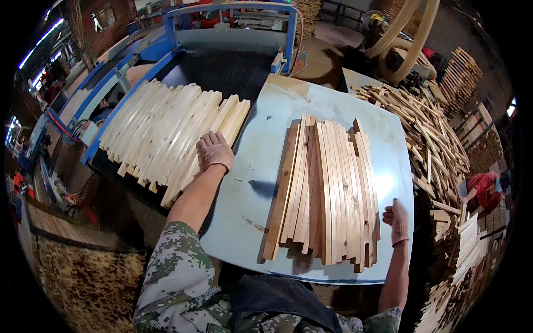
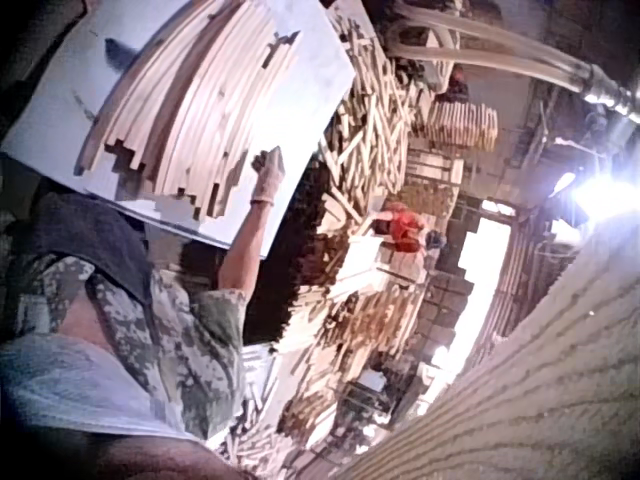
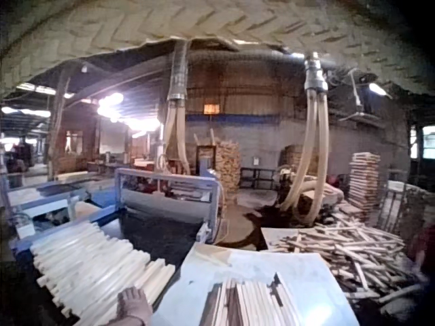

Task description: The person picks up bundles of wooden planks, moves them between tables and a conveyor belt, and aligns individual planks on the belt.

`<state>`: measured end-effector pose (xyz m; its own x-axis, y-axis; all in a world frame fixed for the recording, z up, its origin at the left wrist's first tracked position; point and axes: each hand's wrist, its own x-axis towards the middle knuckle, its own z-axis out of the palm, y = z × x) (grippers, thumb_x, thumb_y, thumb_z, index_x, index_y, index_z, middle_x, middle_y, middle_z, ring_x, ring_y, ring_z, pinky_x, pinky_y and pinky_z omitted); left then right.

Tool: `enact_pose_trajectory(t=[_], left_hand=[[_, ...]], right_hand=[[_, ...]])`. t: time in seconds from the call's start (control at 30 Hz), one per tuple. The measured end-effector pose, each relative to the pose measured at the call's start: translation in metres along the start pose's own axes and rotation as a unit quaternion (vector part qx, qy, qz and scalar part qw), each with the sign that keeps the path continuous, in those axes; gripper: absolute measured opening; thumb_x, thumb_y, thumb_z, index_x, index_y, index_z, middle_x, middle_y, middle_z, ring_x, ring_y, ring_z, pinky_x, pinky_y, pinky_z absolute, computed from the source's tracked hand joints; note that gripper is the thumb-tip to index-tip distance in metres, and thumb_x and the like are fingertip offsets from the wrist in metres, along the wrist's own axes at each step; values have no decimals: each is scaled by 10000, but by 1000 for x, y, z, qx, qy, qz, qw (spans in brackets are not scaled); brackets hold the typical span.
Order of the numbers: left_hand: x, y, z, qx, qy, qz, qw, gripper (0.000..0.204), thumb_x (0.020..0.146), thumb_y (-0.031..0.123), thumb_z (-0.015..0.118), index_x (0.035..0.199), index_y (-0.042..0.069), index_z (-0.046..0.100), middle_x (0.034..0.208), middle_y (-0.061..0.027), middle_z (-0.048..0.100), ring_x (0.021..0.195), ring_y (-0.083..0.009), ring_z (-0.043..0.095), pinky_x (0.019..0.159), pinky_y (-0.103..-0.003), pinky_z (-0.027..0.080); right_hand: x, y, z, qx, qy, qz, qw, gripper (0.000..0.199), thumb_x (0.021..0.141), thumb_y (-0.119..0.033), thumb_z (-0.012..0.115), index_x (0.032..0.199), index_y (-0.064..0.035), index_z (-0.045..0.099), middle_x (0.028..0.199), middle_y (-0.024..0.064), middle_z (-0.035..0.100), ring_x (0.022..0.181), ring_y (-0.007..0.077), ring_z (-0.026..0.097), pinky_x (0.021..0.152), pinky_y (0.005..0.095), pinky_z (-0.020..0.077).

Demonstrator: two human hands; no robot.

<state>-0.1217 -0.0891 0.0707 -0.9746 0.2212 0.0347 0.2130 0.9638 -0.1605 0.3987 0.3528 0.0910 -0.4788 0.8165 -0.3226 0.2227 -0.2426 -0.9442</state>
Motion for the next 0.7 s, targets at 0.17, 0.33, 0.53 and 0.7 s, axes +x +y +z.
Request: enact_pose_trajectory(t=[0.17,0.33,0.53,0.7], left_hand=[[5,-63,-34,-227,-58,53,971,924,1009,523,617,1700,45,231,1749,-227,269,1624,-392,223,1335,-509,127],[10,-194,-33,-327,-97,91,935,822,1011,483,612,1643,16,371,1699,-220,381,1581,-363,338,1322,-447,235],[45,-397,26,-306,37,24,951,631,999,348,694,1530,38,552,1578,-234,536,1464,-395,498,1235,-469,385],[85,-552,57,-223,127,-79,963,681,985,355,692,1552,17,525,1633,-200,492,1536,-360,417,1287,-473,299]], right_hand=[[-117,-64,51,47,83,-170,981,589,1105,-283,648,1600,-9,482,1071,66,710,838,146,654,748,339,570],[-204,-79,206,63,46,-176,981,574,1112,-285,578,1561,62,491,1100,94,720,919,167,693,804,323,580],[-232,-38,405,1,-100,-59,993,536,1082,-199,636,1535,64,523,1142,109,736,970,182,719,870,343,602],[-180,62,489,-13,-88,-71,993,607,1032,-218,721,1544,48,532,1188,93,742,949,168,711,856,306,580]])
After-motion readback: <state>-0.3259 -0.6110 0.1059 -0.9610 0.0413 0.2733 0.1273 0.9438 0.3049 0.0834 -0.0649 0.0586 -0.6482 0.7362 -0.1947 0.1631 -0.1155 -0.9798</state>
